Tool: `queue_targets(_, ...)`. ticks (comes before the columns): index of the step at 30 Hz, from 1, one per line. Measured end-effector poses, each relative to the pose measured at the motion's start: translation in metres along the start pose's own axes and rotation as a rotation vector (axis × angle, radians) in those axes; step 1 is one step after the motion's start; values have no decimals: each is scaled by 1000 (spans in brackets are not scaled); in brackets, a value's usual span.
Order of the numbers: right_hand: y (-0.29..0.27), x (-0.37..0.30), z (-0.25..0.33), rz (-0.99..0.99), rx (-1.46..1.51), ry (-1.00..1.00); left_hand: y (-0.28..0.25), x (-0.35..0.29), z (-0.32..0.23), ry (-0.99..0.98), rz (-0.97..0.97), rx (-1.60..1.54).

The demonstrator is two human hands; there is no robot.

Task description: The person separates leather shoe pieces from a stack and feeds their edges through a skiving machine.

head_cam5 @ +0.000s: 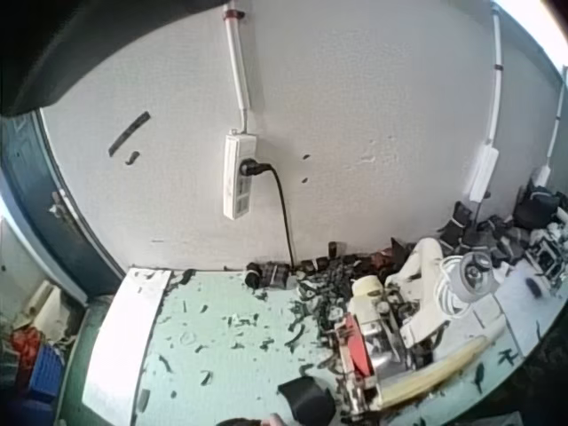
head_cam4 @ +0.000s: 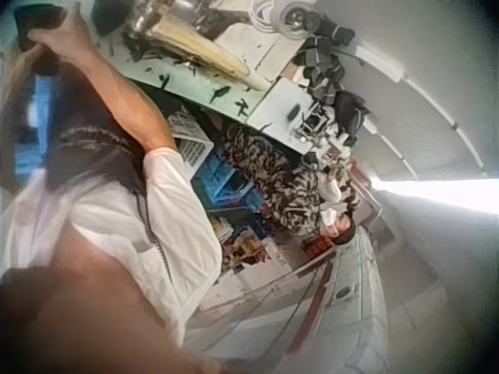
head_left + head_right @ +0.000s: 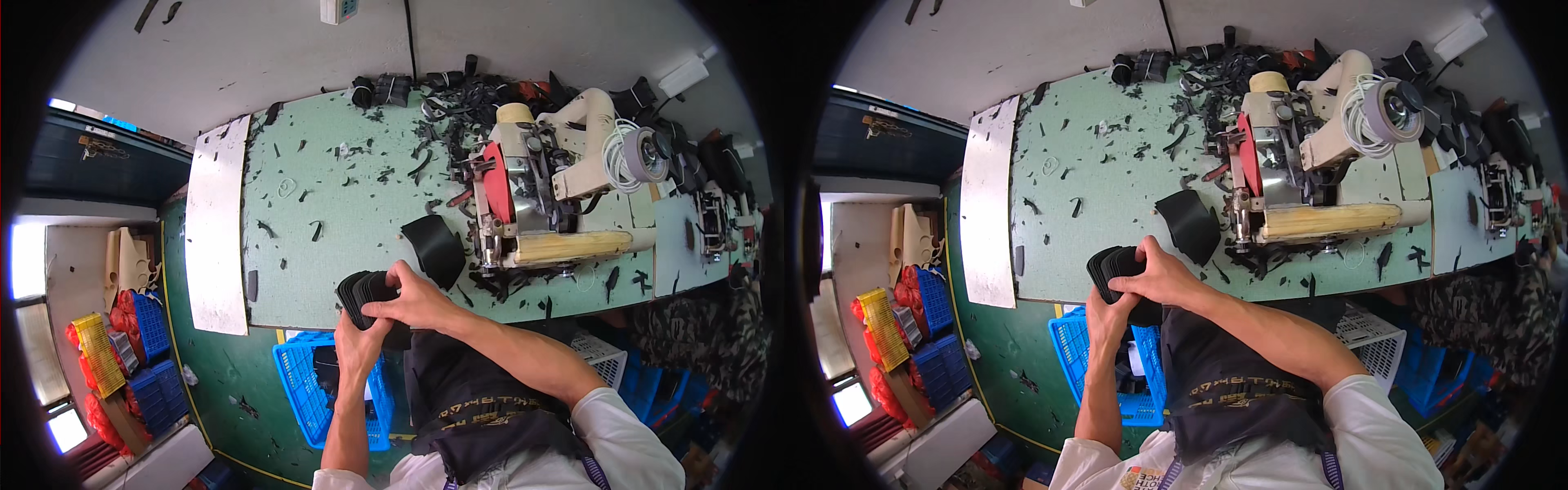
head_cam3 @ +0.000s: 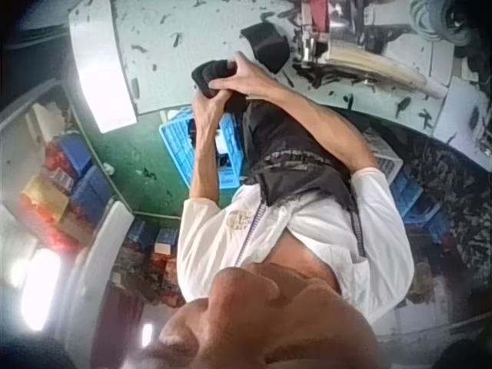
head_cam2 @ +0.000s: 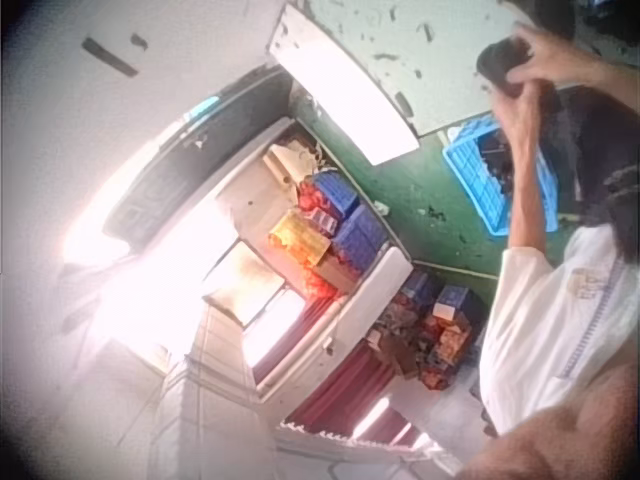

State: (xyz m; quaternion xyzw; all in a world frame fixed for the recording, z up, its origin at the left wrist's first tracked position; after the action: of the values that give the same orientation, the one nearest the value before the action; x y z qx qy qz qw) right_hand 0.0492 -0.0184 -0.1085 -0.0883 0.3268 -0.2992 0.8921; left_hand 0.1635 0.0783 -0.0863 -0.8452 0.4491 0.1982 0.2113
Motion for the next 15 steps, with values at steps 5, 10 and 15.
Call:
queue_targets(5, 0, 3, 5, 98, 109, 49, -13, 0, 12, -15, 169, -338)
queue_targets(10, 8, 12, 7, 188, 346, 142, -23, 5, 27, -136, 140, -577)
queue_targets(15, 10, 32, 39, -137, -199, -25, -48, 2, 47, 57, -185, -515)
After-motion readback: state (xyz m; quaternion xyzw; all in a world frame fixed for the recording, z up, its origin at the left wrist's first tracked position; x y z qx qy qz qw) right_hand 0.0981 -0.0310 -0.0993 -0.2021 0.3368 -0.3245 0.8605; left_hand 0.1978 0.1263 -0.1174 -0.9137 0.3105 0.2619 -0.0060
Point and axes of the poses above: each hand's wrist, its own x-axis towards the middle knuckle, its own y-axis out of the palm, z = x × y, the point moved 2 cm from there along x, towards the middle knuckle, and after that the axes turned 15 degrees about -x, right-handed, at the moved point
